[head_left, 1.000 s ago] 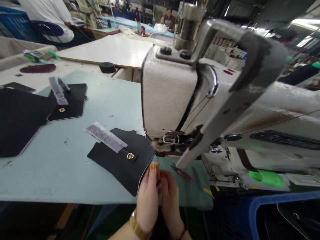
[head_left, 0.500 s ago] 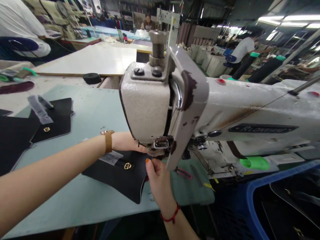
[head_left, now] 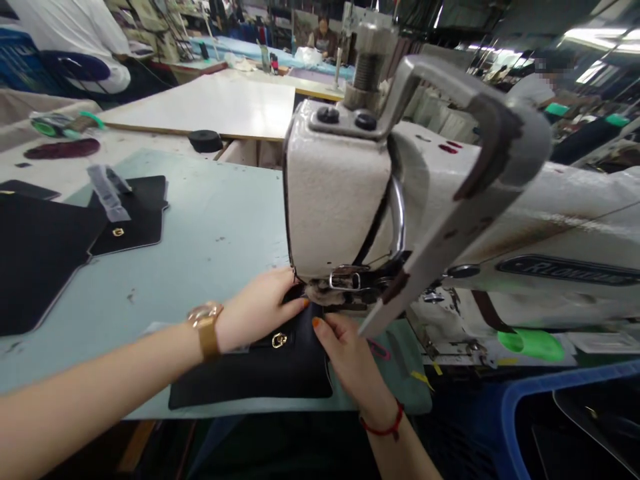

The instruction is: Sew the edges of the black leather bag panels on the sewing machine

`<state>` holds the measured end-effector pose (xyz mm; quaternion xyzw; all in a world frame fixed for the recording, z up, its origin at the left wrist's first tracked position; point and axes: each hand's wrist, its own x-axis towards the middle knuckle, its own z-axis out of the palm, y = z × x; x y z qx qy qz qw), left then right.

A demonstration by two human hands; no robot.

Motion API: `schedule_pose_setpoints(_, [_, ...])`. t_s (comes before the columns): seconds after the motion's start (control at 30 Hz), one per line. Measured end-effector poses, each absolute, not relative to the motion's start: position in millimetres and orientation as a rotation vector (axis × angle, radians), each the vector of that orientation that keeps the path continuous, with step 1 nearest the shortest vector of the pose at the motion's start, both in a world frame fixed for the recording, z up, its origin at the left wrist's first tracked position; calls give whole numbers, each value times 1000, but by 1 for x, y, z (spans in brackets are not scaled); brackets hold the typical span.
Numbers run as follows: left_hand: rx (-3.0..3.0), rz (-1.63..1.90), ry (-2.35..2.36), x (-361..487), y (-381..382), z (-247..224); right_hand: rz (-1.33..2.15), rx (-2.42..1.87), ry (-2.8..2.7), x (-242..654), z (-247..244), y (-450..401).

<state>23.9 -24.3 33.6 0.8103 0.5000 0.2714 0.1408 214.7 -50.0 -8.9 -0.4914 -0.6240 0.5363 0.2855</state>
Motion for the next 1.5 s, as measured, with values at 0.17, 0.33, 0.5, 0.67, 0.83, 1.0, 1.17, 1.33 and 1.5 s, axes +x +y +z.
schedule_pose_setpoints(0.17, [2357,992,1422,10,-146,-17,1269,-1403,-1720,216,-10,-74])
schedule_pose_setpoints(0.33, [2147,864,1870,-8,-179,-83,1133,-1431,-1761,215,-11,-87])
schedule_pose_setpoints(0.5, [2187,919,1631,-11,-113,-76,1068,-1462,-1680,211,-24,-90])
schedule_pose_setpoints(0.67, [2427,936,1432,-20,-92,-55,1051,-1446,-1606,208,-38,-90])
schedule_pose_setpoints(0.83, [2836,818,1279,-34,-82,-34,1145,-1411,-1504,202,-41,-92])
schedule_pose_setpoints(1.0, [2816,705,1312,-32,-79,-16,1180,-1399,-1454,199,-42,-94])
schedule_pose_setpoints(1.17, [2661,691,1379,-26,-83,-8,1173,-1413,-1476,199,-38,-87])
schedule_pose_setpoints(1.33, [2553,586,1463,-30,-80,-14,1145,-1409,-1493,198,-35,-76])
schedule_pose_setpoints(1.5, [2554,698,1424,-32,-71,-13,1085,-1403,-1503,195,-32,-65])
